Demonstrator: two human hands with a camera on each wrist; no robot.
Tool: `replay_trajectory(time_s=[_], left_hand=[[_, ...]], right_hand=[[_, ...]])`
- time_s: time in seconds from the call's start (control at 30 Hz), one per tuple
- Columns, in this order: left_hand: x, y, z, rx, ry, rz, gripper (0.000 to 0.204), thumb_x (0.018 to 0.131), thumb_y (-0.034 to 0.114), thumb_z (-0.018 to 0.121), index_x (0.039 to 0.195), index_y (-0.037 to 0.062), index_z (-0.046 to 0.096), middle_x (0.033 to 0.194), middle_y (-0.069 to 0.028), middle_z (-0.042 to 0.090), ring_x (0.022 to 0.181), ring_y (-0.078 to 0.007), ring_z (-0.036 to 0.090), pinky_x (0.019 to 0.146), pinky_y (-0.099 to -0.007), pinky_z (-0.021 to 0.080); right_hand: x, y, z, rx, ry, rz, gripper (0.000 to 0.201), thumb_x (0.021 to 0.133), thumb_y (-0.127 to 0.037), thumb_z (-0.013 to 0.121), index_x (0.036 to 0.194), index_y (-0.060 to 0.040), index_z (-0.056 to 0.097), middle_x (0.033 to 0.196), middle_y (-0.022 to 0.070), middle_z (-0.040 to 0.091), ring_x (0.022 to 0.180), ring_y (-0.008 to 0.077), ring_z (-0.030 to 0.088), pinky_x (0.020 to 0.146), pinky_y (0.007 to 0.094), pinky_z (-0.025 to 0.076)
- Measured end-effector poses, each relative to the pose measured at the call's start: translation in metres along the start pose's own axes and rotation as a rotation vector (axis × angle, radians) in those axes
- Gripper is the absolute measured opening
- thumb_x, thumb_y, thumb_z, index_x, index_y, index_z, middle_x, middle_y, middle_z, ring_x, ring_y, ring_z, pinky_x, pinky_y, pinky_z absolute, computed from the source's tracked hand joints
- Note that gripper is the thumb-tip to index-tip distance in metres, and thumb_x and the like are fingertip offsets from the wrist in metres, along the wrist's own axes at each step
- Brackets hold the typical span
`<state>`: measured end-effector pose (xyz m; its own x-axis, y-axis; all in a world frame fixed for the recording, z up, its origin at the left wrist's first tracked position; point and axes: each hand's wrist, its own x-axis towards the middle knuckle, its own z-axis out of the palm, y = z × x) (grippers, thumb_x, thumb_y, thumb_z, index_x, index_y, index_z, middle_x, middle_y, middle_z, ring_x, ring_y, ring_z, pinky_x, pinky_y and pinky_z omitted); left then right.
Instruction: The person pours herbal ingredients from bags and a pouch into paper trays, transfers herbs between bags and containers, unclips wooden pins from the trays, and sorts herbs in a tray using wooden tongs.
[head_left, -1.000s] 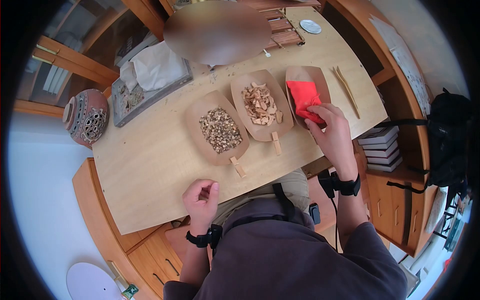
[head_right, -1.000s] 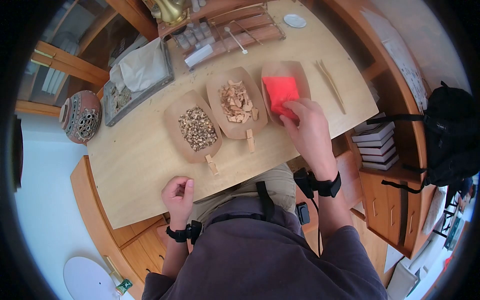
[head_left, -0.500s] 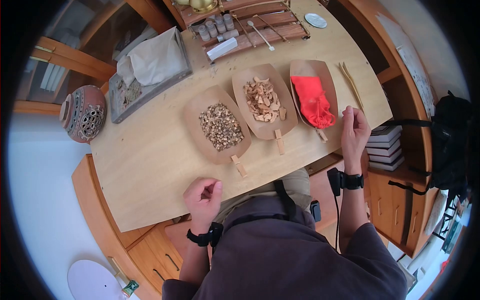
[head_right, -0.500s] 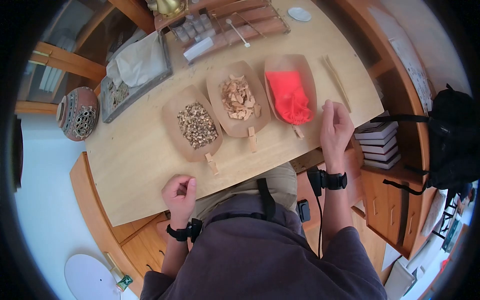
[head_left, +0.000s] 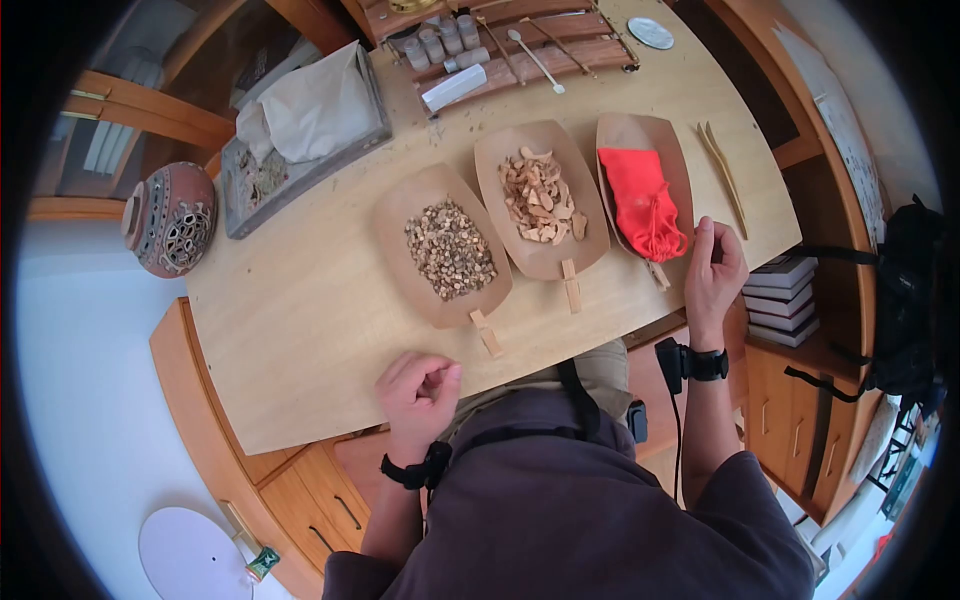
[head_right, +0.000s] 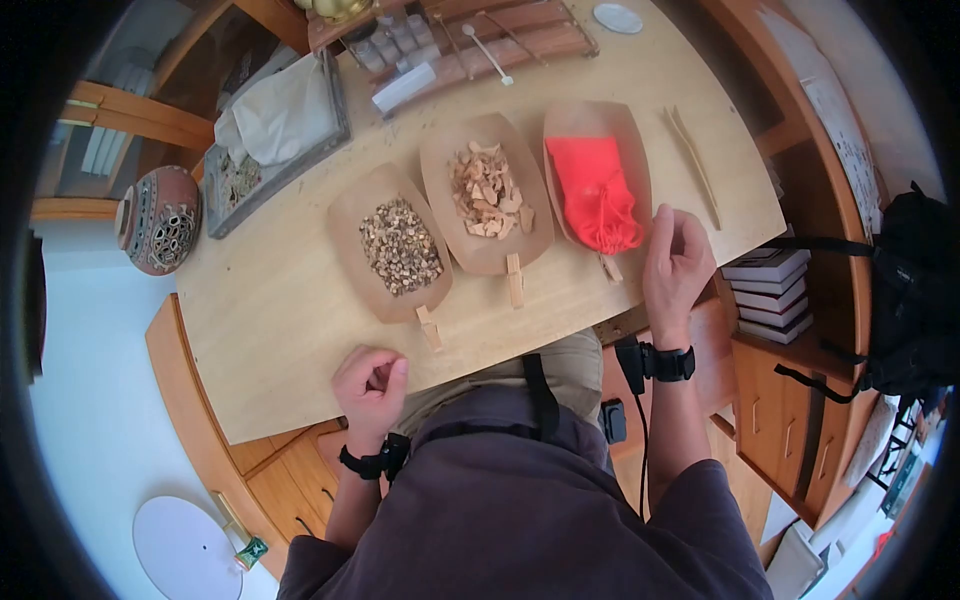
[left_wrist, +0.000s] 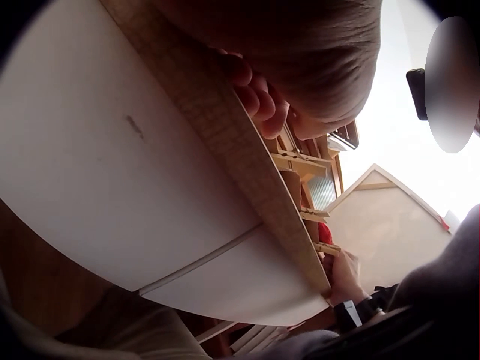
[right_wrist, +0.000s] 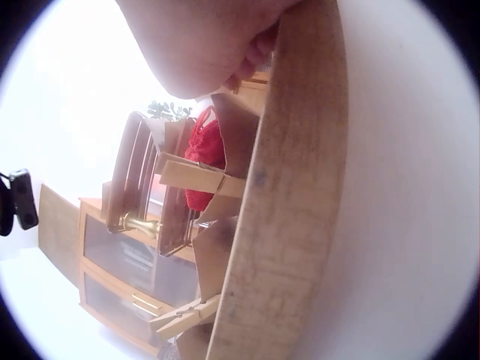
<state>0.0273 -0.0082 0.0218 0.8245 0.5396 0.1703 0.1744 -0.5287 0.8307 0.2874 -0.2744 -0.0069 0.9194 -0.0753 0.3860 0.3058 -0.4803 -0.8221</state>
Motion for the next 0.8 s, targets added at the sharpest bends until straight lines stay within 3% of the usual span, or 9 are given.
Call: replay_trajectory(time_s=[0.33,0.8], left_hand=[[-0.0004,-0.0005,-0.0003,0.056,-0.010,0.036,0.008,0.081,0.005,0.076,0.078,0.0043,0.069,0.064,-0.0033,0.056,0.054,-0.0123,0.051,0.048,-0.0257,0.038],[-0.0036,-0.0023,0.0058,0.071,0.071,0.066,0.011,0.083,0.004,0.076,0.076,0.0040,0.067,0.063,-0.0054,0.059,0.052,-0.0164,0.056,0.049,-0.0299,0.043]], right_hand=[[0.0013,-0.0100,0.0020,0.015,0.004,-0.015,0.021,0.101,-0.014,0.064,0.087,0.0020,0.066,0.070,0.0019,0.059,0.066,0.0083,0.052,0.062,0.0259,0.045],[0.0009,-0.0100,0.0020,-0.043,0.006,-0.090,0.023,0.100,-0.014,0.064,0.083,0.0024,0.063,0.068,0.0083,0.055,0.060,0.0132,0.050,0.058,0.0291,0.043]])
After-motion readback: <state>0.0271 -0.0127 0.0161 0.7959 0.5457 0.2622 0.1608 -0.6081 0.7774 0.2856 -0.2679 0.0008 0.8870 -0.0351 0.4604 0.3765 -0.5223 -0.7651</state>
